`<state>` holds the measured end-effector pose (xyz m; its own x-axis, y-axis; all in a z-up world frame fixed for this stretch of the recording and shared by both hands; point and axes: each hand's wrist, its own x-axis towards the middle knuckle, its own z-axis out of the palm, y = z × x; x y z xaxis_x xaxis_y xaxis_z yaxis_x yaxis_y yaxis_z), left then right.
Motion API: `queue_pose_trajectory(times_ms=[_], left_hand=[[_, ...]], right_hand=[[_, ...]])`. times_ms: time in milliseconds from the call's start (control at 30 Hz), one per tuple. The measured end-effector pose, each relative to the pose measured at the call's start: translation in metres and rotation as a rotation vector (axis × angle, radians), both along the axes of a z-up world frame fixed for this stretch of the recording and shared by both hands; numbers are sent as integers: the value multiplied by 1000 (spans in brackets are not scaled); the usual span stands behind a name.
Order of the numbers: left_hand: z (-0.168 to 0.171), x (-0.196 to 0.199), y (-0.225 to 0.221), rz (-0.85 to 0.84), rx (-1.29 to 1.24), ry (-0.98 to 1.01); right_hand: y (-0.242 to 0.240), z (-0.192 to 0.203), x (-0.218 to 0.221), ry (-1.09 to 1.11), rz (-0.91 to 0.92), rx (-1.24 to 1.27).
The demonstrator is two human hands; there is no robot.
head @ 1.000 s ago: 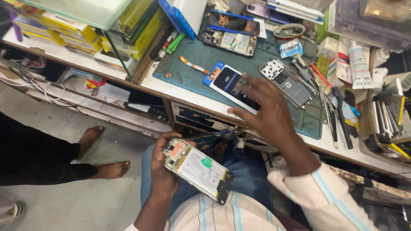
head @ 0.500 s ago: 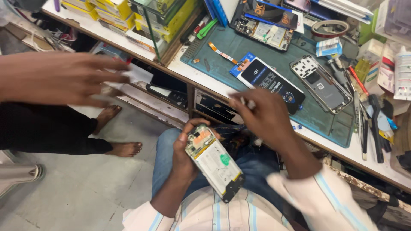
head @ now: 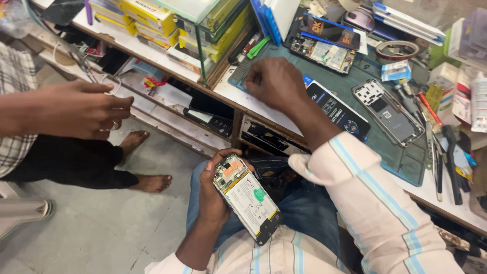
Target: The person works on a disassembled smartphone, using a small tool to adjust internal components and ribbon cables. They handle the battery and other parts, then place the phone down and pick up a screwdriver.
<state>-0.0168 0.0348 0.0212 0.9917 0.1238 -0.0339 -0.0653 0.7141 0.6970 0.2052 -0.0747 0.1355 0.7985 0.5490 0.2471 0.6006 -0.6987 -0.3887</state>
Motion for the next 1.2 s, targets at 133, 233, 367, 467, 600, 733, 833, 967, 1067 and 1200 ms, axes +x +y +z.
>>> queue_pose_trajectory(times_ms=[133, 233, 367, 467, 600, 733, 833, 967, 1067, 1200], left_hand=[[25, 18, 8, -17, 31, -19], [51, 53, 26, -12, 110, -50], [101, 121, 33, -93, 193, -295], [140, 183, 20, -203, 101, -301], [150, 210, 28, -99, 606, -217], [119, 179, 60, 27, 1415, -82], [103, 168, 62, 36, 1732, -170], [105, 198, 22, -61, 1987, -357], [95, 193, 10, -208, 2156, -369], [92, 187, 54, -68, 2119, -307]], right_hand=[[-47, -8, -55, 15, 6, 243], [-88, -14, -95, 68, -70, 451], [-133, -22, -129, 121, -127, 681], [-153, -29, -144, 147, -105, 790], [-171, -38, -156, 141, -85, 798], [-176, -39, -158, 130, -78, 759], [-173, -39, -158, 161, -71, 793], [-171, -38, -157, 140, -89, 733], [-174, -36, -155, 139, -86, 720], [-177, -33, -154, 97, -95, 691]])
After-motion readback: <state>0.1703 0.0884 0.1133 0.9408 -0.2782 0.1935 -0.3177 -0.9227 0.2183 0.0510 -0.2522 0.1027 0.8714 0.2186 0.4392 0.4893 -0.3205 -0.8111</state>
